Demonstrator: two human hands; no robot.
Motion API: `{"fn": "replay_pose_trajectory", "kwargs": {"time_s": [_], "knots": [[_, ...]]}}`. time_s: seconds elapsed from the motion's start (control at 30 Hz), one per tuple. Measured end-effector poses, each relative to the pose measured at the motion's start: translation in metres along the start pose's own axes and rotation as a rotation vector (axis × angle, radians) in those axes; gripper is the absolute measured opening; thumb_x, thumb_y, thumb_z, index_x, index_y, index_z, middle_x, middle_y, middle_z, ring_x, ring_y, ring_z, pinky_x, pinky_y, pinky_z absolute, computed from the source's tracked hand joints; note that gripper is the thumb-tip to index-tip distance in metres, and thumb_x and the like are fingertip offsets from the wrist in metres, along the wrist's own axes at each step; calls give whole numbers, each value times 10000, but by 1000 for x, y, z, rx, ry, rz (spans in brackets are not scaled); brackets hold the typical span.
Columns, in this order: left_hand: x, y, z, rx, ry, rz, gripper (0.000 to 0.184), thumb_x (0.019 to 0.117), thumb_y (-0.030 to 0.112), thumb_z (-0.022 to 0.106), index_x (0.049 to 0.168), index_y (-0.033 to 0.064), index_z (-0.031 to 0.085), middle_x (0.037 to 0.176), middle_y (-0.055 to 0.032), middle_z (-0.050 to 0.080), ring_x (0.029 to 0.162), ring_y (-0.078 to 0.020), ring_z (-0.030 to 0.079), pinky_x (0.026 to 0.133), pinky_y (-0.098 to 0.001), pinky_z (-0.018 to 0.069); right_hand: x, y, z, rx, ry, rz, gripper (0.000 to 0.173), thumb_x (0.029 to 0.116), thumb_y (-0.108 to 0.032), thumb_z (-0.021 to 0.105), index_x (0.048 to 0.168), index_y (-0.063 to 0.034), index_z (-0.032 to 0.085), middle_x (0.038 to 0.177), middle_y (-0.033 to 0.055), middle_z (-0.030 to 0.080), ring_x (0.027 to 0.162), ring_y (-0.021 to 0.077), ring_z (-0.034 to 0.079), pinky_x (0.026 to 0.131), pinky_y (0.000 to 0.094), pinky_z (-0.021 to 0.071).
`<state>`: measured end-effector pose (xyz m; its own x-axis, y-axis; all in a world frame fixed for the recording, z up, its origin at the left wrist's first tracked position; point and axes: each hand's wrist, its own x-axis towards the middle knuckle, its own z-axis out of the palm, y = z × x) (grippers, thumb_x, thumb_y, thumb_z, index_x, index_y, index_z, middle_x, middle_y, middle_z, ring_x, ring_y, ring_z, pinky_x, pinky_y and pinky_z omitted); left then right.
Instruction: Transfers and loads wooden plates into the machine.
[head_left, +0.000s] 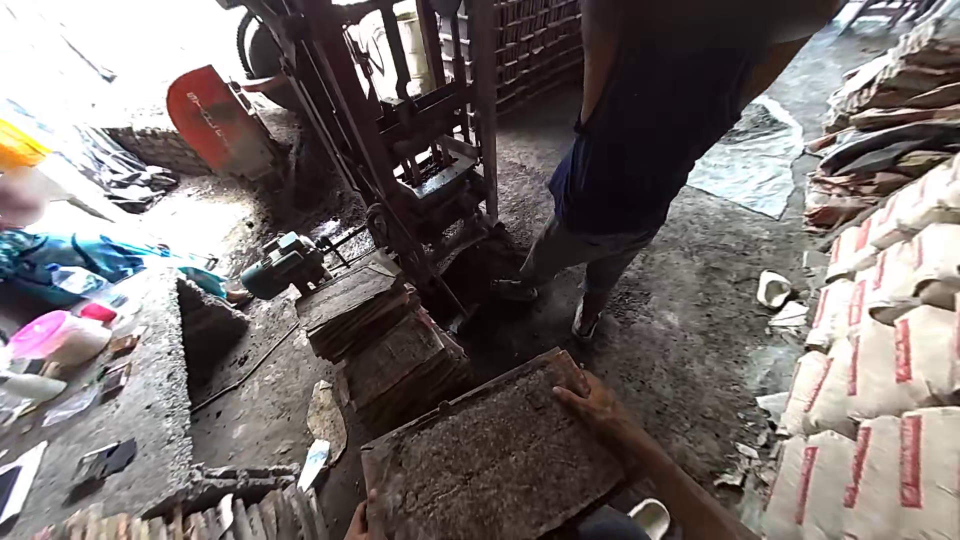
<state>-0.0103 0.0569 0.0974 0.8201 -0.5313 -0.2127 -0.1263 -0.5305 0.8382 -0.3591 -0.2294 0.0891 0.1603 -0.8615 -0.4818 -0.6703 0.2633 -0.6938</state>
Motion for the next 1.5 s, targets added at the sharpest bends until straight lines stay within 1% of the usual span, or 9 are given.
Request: {"fn": "replay_pose_trajectory", "kwargs": {"time_s": [0.07,0.27,0.6,1.13,1.23,1.33,1.37,1.43,1.5], "knots": [[-23,13,24,-39,3,10,409,1086,316,480,1016,-38,672,755,-44,645,673,-44,617,694,-296,565,-3,31,-24,30,34,21,765,812,-689,737,1329,-139,615,1110,132,722,1021,288,705,926,567,558],[-65,32,79,-38,-42,20,437,1084,344,488,973,-17,708,751,-93,666,679,-139,644,696,-394,578,-20,97,-84,63,91,42,746,831,-659,746,1303,-92,630,1087,167,717,1001,319,701,909,594,552],[-63,55,123,-127,-105,53,416,1065,362,510,865,46,691,642,-22,614,561,-108,595,565,-329,542,-18,130,-119,85,159,122,793,836,-674,734,1343,-76,615,1110,194,714,1025,351,694,920,614,537],[88,92,126,-200,-176,77,405,1061,375,541,879,53,707,647,-25,636,547,-107,603,549,-323,551,59,22,-90,101,257,92,689,853,-615,757,1202,-28,662,975,190,710,900,337,694,834,595,553],[133,121,100,-230,-239,117,313,1059,288,563,972,33,723,722,-14,668,612,-82,621,615,-300,566,73,-8,-71,174,255,109,639,874,-556,770,1158,9,682,967,215,706,888,345,687,833,595,546],[173,169,57,-585,-360,241,290,969,187,570,1178,20,683,970,-28,737,814,-84,693,735,-281,604,76,-40,-45,402,196,121,561,932,-513,721,1168,-6,672,950,171,708,845,274,689,783,510,577],[178,185,43,-751,-398,264,392,960,259,559,1274,44,650,1100,-57,730,931,-125,704,800,-323,613,75,-54,-34,496,168,110,534,952,-501,699,1180,-19,662,952,148,718,838,247,704,770,478,600],[173,214,34,-1016,-387,266,614,929,636,553,1330,177,626,1202,-24,722,1075,-157,699,901,-408,609,71,-88,-14,625,131,71,531,976,-512,657,1217,-39,656,982,134,735,866,236,727,783,463,623],[158,232,52,-1176,-385,218,884,725,929,532,1289,259,652,1186,-6,736,1102,-187,702,920,-482,599,70,-124,5,652,160,16,524,986,-513,642,1204,-37,662,956,135,735,840,236,728,762,459,625]]}}
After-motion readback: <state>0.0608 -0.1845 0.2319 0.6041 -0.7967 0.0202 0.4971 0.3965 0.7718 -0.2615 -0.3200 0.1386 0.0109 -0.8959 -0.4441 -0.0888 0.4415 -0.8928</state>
